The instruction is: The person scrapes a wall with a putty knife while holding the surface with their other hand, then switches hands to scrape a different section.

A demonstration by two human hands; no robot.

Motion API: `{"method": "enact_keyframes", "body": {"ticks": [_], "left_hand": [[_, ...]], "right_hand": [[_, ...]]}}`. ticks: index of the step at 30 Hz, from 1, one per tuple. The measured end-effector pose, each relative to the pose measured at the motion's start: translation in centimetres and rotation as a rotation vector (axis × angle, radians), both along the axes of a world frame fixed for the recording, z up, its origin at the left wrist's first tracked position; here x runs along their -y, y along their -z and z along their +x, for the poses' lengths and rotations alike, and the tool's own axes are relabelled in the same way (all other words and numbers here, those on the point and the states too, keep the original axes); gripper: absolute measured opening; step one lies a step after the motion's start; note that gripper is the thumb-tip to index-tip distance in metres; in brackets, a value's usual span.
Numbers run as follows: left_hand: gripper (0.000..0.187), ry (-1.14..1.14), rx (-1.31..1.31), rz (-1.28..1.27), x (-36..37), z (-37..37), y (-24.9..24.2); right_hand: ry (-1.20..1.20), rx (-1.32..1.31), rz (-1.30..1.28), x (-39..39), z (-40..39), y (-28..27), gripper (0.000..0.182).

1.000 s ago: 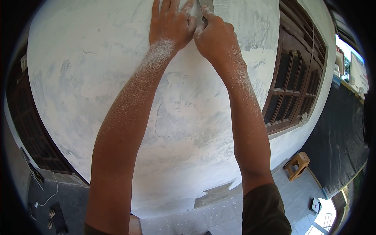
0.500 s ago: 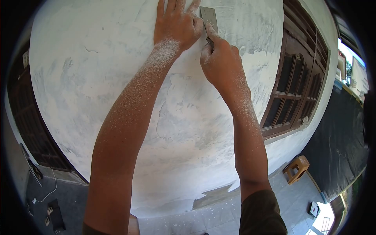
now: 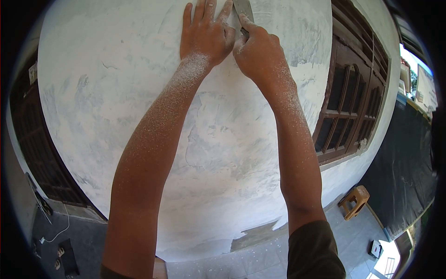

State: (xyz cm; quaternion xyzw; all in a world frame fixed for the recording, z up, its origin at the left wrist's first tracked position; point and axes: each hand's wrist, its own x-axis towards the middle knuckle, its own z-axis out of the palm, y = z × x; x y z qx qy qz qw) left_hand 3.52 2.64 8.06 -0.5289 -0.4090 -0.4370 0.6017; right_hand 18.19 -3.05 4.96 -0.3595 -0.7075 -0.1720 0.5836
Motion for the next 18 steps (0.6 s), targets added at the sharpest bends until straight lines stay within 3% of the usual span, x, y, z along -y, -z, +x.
{"method": "enact_keyframes", "body": {"ticks": [4,8,13,16,18], "left_hand": [[0.065,-0.035,0.031,-0.025,0.0,0.1,-0.1],[0.064,-0.030,0.010,-0.016,-0.1,0.1,0.1],[0.064,-0.031,0.053,-0.060,0.3,0.1,0.0],[0.064,0.016,-0.002,0.056,-0.5,0.0,0.0],[0.064,-0.087,0.000,0.049,-0.5,0.0,-0.1]], "right_hand": [[0.030,0.052,-0.007,0.0,0.1,2.2,0.047],[-0.025,0.000,-0.021,-0.5,-0.5,-0.5,0.047],[-0.011,0.021,0.027,-0.1,-0.1,2.3,0.044],[-0.004,-0.028,0.066,-0.8,-0.8,-0.2,0.044],[-0.011,-0.019,0.059,-0.2,-0.6,-1.0,0.045]]}}
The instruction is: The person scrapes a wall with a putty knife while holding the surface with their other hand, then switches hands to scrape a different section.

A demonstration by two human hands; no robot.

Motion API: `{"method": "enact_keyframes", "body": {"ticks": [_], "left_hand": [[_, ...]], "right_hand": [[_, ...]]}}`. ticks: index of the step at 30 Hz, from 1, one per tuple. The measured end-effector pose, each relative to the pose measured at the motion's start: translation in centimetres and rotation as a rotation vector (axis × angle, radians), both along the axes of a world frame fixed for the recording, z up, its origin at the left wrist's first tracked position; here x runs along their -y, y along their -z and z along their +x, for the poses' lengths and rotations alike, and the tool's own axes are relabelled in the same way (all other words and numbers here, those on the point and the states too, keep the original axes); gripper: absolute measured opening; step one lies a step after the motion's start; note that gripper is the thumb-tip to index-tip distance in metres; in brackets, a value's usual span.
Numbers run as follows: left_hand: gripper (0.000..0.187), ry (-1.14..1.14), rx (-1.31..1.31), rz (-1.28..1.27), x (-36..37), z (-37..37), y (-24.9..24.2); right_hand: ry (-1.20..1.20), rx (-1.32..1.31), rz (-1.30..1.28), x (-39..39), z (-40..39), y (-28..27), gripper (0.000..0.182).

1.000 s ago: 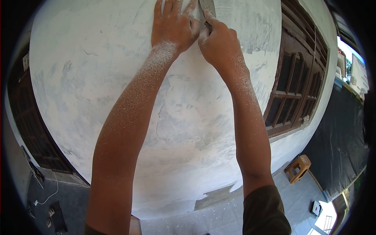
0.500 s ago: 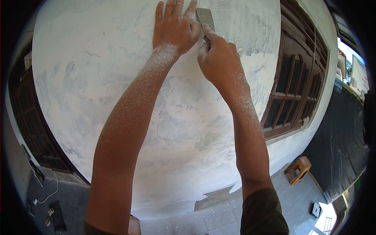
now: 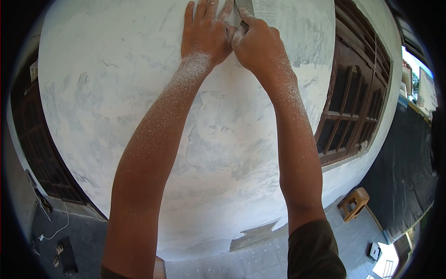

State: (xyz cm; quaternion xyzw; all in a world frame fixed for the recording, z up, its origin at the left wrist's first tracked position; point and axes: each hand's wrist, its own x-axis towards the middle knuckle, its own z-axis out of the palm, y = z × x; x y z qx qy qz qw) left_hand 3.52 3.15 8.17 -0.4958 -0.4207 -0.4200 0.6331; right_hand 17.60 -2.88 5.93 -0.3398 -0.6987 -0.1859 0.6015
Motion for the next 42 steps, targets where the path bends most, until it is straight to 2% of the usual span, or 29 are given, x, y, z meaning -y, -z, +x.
{"method": "enact_keyframes", "body": {"ticks": [4,10,13,15,19,21,25,29,32,34,39,42], "left_hand": [[0.064,0.075,0.025,-0.047,0.7,0.1,0.1],[0.064,0.099,0.003,-0.028,0.4,0.2,-0.1],[0.064,0.039,0.029,-0.079,0.7,0.1,0.1],[0.065,0.045,0.053,-0.080,1.0,0.4,-0.1],[0.064,0.071,0.046,-0.110,1.4,0.7,0.2],[0.062,0.006,0.018,-0.047,0.8,0.3,0.0],[0.062,0.026,0.051,-0.073,0.5,0.1,0.0],[0.062,0.053,0.003,-0.008,-0.1,-0.1,0.0],[0.061,0.088,0.014,-0.028,0.6,0.0,0.1],[0.059,0.126,0.031,-0.064,0.7,0.2,0.3],[0.058,0.132,0.007,0.001,0.2,0.1,0.1],[0.059,0.147,0.057,-0.054,0.5,0.2,0.1]], "right_hand": [[0.023,0.036,-0.026,0.7,0.5,2.2,0.045],[0.032,0.049,0.052,-0.8,0.2,-1.0,0.047],[0.008,0.021,-0.049,0.8,0.6,1.6,0.048],[-0.001,0.014,-0.012,0.1,0.4,1.7,0.047],[0.018,0.028,0.043,-0.8,0.0,-0.9,0.047],[0.007,0.021,0.012,-0.1,0.3,0.1,0.047],[0.023,0.037,-0.017,-0.3,0.6,2.4,0.050],[0.025,0.006,0.008,-0.7,0.2,-0.8,0.048],[-0.016,-0.010,-0.070,0.3,0.6,0.8,0.049],[0.047,0.064,-0.097,0.2,0.9,3.0,0.049],[-0.006,-0.006,0.060,-1.0,0.3,-1.4,0.052],[-0.007,0.032,-0.060,0.5,1.0,0.4,0.048]]}}
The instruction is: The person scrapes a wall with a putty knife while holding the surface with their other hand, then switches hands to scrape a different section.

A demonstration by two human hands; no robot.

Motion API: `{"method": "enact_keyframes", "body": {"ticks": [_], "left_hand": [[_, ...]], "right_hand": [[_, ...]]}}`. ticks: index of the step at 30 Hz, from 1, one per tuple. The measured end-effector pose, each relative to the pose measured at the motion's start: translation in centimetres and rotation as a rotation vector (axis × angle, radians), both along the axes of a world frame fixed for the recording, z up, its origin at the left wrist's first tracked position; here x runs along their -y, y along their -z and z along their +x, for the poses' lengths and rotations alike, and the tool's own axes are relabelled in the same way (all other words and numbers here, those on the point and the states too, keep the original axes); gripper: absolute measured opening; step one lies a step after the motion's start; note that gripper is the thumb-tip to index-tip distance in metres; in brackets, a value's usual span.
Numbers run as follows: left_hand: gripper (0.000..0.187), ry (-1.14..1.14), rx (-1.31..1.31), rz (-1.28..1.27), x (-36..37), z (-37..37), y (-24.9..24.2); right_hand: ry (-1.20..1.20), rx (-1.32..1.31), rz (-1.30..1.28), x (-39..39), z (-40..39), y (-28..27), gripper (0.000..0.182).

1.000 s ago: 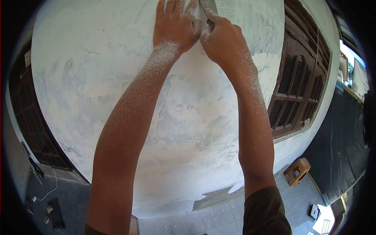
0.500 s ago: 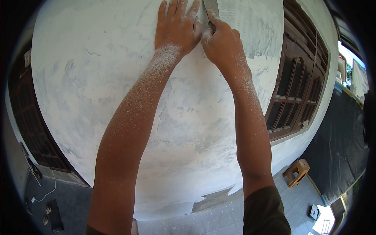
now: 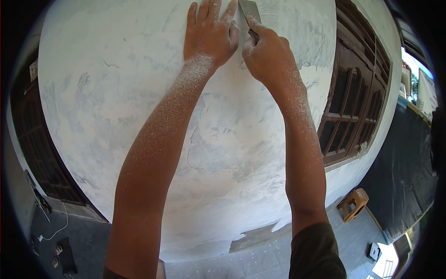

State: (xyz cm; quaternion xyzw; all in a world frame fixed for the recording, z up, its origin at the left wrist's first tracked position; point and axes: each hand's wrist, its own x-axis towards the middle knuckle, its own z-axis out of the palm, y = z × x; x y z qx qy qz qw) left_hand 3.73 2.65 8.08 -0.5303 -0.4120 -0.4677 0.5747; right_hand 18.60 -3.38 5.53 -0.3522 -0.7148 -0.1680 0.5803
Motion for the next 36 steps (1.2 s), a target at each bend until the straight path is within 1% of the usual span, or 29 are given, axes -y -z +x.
{"method": "enact_keyframes", "body": {"ticks": [2,3,4,6,7,8,10,11,12,14,15,18,20,21,23,24,26,28,30,32,34,36], "left_hand": [[0.058,-0.008,-0.014,0.019,-0.3,-0.1,0.0],[0.058,-0.018,-0.023,0.042,-0.5,-0.1,0.0],[0.058,-0.018,-0.031,0.050,-0.3,0.1,-0.3],[0.057,0.006,-0.022,0.031,0.0,0.1,0.3],[0.057,0.006,-0.021,0.026,0.1,0.2,0.3],[0.057,0.011,-0.019,0.028,0.2,0.2,0.2],[0.056,0.014,-0.014,0.028,0.1,-0.2,0.1],[0.056,0.022,-0.022,0.054,-0.2,-0.3,0.0],[0.055,0.034,-0.031,0.077,-0.4,-0.1,0.1],[0.056,0.042,-0.023,0.052,0.0,0.1,0.3],[0.056,0.042,-0.012,0.036,0.2,0.1,0.2],[0.056,0.011,-0.017,0.047,-0.1,-0.1,0.1],[0.056,0.024,-0.026,0.059,-0.3,-0.1,0.0],[0.055,0.037,-0.032,0.070,-0.3,-0.2,0.0],[0.054,0.044,-0.024,0.047,0.6,-0.1,0.2],[0.053,0.058,-0.018,0.024,1.0,0.1,0.3],[0.053,0.071,-0.028,0.041,0.4,0.0,0.2],[0.053,0.079,-0.032,0.067,0.4,-0.1,0.1],[0.052,0.079,-0.028,0.045,0.5,-0.1,0.2],[0.052,0.068,-0.027,0.048,0.3,-0.1,0.0],[0.051,0.055,-0.024,0.050,0.1,-0.3,0.1],[0.050,0.063,-0.036,0.057,0.0,-0.3,0.0]], "right_hand": [[0.058,0.049,0.121,-1.0,0.2,3.1,0.048],[0.034,0.035,0.107,-1.4,0.1,3.2,0.047],[0.035,0.027,0.115,-1.5,-0.1,1.5,0.047],[-0.042,-0.046,0.031,-1.7,-0.6,-2.2,0.052],[0.022,0.001,0.128,-1.9,-0.5,-2.3,0.051],[0.019,0.002,0.125,-1.9,-0.4,-1.6,0.051],[-0.032,-0.030,-0.029,-0.1,0.0,1.4,0.049],[0.008,-0.005,-0.003,-0.5,0.2,3.7,0.045],[0.041,0.015,-0.084,0.5,0.3,5.4,0.046],[0.048,0.029,-0.153,0.5,0.3,7.2,0.048],[0.049,0.035,-0.149,0.0,0.3,6.4,0.048],[-0.020,-0.034,0.157,-2.6,-0.1,1.0,0.047],[-0.043,-0.023,-0.014,-0.5,0.1,-1.7,0.047],[-0.047,-0.024,-0.014,-0.7,0.0,-1.1,0.047],[-0.016,-0.023,-0.002,-0.9,-0.1,1.9,0.049],[0.038,0.009,-0.010,-0.7,-0.1,3.8,0.051],[0.076,0.038,-0.132,0.3,-0.3,7.6,0.051],[0.045,0.006,-0.084,-0.3,-0.5,6.9,0.050],[0.009,-0.028,-0.038,-1.6,-0.6,4.5,0.049],[-0.017,-0.037,0.174,-3.1,-0.8,0.5,0.049],[0.013,-0.019,0.180,-2.3,-0.7,0.3,0.049],[0.010,-0.016,-0.034,-0.3,-0.2,3.0,0.049]]}}
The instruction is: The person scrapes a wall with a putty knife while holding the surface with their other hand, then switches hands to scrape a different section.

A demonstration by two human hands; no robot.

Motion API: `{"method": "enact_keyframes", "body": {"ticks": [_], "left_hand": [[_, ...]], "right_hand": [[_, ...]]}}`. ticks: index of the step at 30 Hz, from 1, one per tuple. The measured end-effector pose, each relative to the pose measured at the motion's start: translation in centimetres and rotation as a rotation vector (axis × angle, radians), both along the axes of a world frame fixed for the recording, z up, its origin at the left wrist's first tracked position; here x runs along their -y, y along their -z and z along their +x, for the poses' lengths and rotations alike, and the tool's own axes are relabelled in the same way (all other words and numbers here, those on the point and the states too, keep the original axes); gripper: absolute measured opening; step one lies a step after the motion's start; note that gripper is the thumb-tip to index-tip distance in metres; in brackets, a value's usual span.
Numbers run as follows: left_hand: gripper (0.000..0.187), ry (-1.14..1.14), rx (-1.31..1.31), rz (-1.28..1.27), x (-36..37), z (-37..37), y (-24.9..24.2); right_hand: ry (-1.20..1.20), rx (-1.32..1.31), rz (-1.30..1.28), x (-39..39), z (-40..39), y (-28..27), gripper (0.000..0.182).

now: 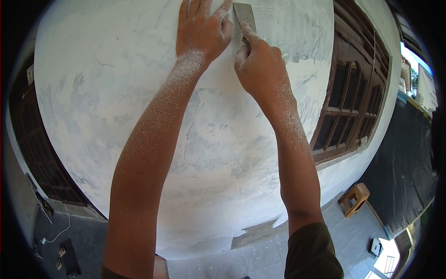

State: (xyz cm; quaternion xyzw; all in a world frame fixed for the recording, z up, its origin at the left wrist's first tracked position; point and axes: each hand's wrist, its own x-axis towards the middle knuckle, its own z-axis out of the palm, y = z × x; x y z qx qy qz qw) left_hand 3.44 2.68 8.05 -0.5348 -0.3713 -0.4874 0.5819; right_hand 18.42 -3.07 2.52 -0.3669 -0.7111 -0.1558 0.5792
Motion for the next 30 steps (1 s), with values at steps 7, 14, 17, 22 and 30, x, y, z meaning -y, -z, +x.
{"method": "enact_keyframes", "body": {"ticks": [7,14,17,22,30], "left_hand": [[0.052,-0.021,0.020,-0.007,-0.2,0.3,-0.1],[0.052,0.007,0.000,-0.028,0.2,0.2,0.3],[0.051,0.006,0.008,-0.031,0.6,0.2,0.3],[0.047,-0.002,0.001,-0.025,0.5,-0.1,0.2],[0.040,0.091,-0.013,-0.002,0.6,-0.1,0.3]], "right_hand": [[-0.046,-0.031,0.117,-1.2,-0.7,-3.1,0.048],[0.035,0.053,-0.112,0.5,0.2,3.7,0.053],[0.035,0.021,0.037,-1.7,-0.4,-1.0,0.052],[0.036,-0.033,0.184,-1.4,-0.6,-2.0,0.049],[0.073,0.030,0.139,-2.7,-0.8,-2.0,0.061]]}}
